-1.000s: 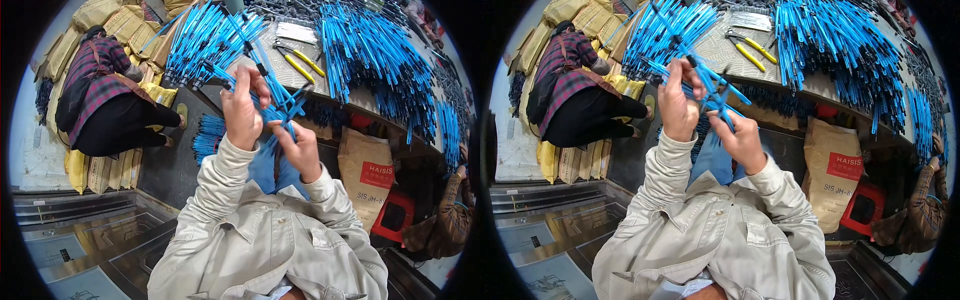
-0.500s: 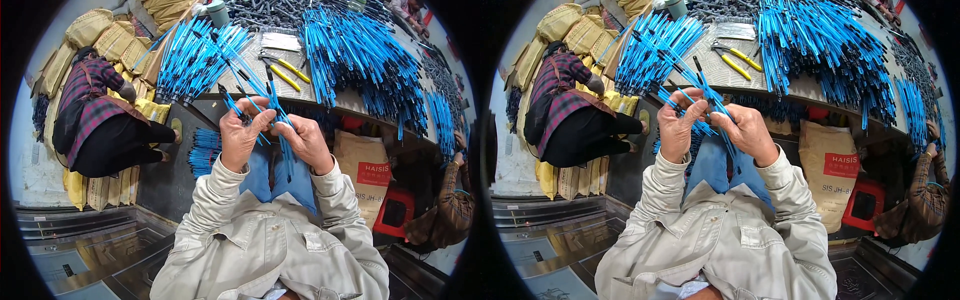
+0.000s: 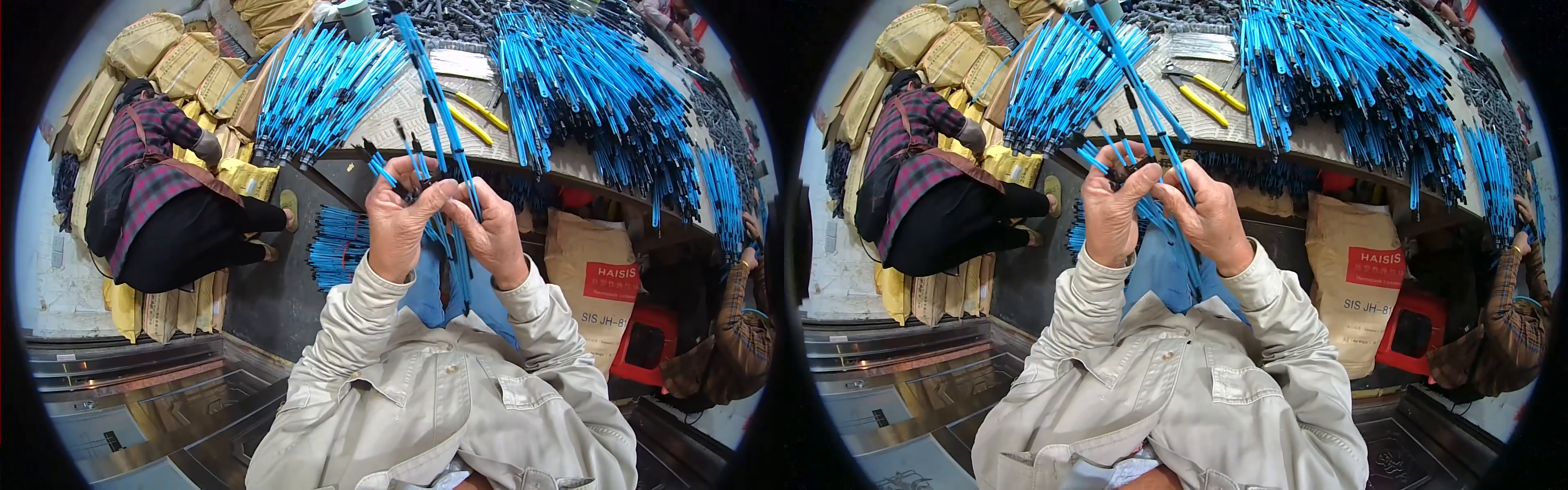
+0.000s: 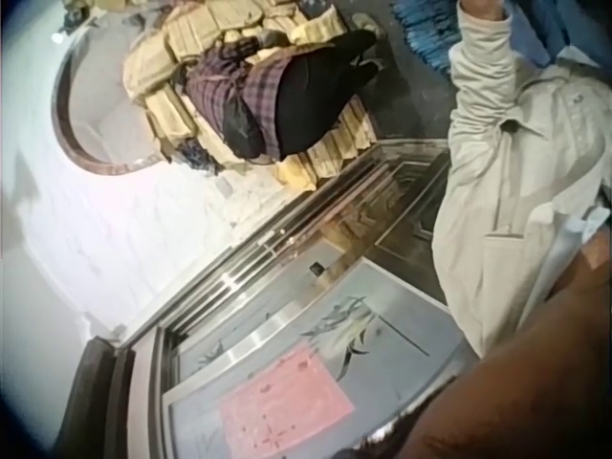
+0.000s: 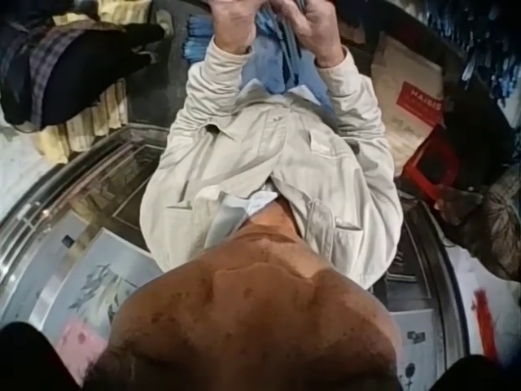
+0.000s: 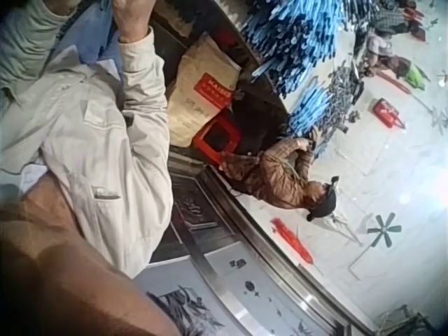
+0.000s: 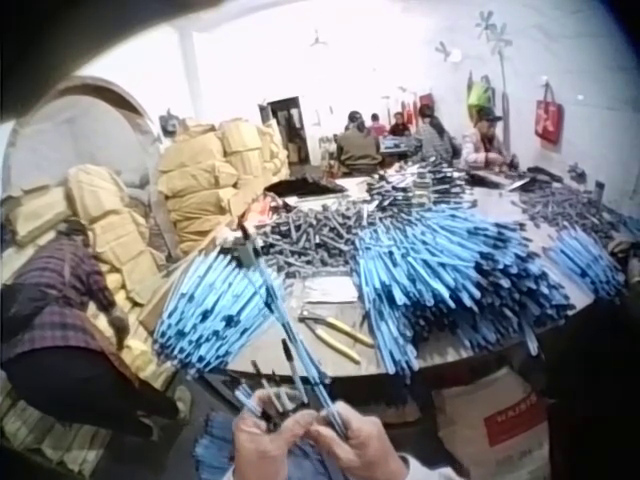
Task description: The person assembles umbrella frames by threading wire through plastic ribs, fitting the ribs into slots on a central plastic hub, and twisting and trimming the wire using pliers.
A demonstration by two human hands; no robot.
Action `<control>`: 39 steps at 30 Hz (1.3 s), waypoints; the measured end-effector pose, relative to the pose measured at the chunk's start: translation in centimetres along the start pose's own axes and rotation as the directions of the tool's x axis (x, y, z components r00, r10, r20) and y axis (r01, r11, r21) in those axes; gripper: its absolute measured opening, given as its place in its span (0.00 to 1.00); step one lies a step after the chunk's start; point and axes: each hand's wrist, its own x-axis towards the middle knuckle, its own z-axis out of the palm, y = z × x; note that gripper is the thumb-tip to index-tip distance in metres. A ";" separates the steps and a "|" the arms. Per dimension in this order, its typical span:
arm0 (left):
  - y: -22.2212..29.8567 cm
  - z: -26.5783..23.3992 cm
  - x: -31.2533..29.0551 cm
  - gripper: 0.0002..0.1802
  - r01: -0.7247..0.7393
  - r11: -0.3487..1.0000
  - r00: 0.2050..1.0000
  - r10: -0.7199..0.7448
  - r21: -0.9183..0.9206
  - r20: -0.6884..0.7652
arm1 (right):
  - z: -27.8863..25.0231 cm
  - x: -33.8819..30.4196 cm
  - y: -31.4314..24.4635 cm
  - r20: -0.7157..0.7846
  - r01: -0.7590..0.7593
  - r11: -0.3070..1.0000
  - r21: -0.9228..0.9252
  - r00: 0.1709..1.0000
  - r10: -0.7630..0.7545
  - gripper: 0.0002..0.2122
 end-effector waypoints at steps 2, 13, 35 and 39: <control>0.3 0.3 -0.1 0.13 0.072 0.994 0.996 -0.077 -0.082 -0.049 | 0.4 0.0 0.2 -0.024 -0.011 1.000 0.024 1.000 0.011 0.05; 0.7 -2.0 1.1 0.08 0.015 0.994 0.992 -0.029 -0.109 -0.122 | 0.7 -0.6 1.5 -0.205 0.120 0.983 -0.140 0.968 -0.147 0.04; 2.4 -5.5 3.7 0.09 -0.078 0.944 0.980 0.014 -0.319 -0.197 | -0.6 -5.2 1.0 0.070 -0.213 0.935 0.283 0.977 0.202 0.06; 2.2 -5.0 4.0 0.10 -0.023 0.940 0.969 -0.063 -0.340 -0.240 | 0.1 -5.4 0.5 0.063 -0.211 0.947 0.240 0.977 0.202 0.06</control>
